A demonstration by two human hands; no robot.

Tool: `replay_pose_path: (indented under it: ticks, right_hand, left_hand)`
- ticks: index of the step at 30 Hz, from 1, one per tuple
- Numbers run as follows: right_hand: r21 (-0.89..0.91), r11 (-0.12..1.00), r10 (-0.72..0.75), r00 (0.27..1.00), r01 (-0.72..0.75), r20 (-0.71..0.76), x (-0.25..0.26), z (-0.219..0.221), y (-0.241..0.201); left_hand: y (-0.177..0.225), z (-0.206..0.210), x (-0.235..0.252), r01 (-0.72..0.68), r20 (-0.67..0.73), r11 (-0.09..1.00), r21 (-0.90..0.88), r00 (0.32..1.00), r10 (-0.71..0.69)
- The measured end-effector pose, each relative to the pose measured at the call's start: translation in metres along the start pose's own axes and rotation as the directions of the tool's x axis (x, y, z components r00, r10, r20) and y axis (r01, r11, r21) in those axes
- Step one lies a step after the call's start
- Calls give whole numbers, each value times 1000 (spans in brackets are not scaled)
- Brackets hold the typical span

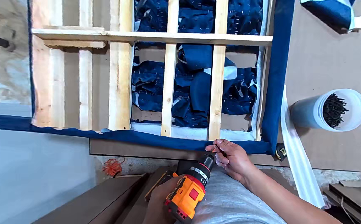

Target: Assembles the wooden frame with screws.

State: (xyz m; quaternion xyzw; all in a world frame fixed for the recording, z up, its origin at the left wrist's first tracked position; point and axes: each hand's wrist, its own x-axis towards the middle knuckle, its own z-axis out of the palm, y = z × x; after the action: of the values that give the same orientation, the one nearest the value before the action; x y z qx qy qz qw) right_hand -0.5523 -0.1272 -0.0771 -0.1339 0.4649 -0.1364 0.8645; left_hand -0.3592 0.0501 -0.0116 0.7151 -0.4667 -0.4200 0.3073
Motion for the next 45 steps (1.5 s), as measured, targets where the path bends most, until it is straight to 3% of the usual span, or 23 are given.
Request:
replay_pose_path:
  ticks: [9,17,25,30,34,37,40,45]
  right_hand:
    - [-118,985,141,985,-129,95,1,-39,-19]
    - [-189,955,238,971,-229,28,20,-37,-25]
    - [-420,860,275,957,-290,-97,40,-20,-31]
    - [-452,834,299,948,-316,-111,41,-12,-41]
    - [-468,819,301,943,-333,-144,44,-9,-41]
    - [-502,796,309,940,-337,-142,43,-10,-41]
    - [-526,785,332,939,-328,-89,45,-13,-39]
    - [-482,814,320,943,-322,-89,45,-13,-37]
  left_hand:
    - [46,70,-15,105,-263,979,176,963,-56]
    - [55,84,-2,163,-275,925,343,959,-67]
    - [39,96,-1,270,-324,958,94,919,-227]
    - [47,100,9,388,-381,910,145,871,-311]
    - [55,96,14,443,-363,895,51,843,-396]
    - [48,95,10,418,-341,907,60,862,-375]
    - [16,103,-1,334,-370,931,149,892,-260]
    - [16,102,-2,379,-315,916,128,892,-325]
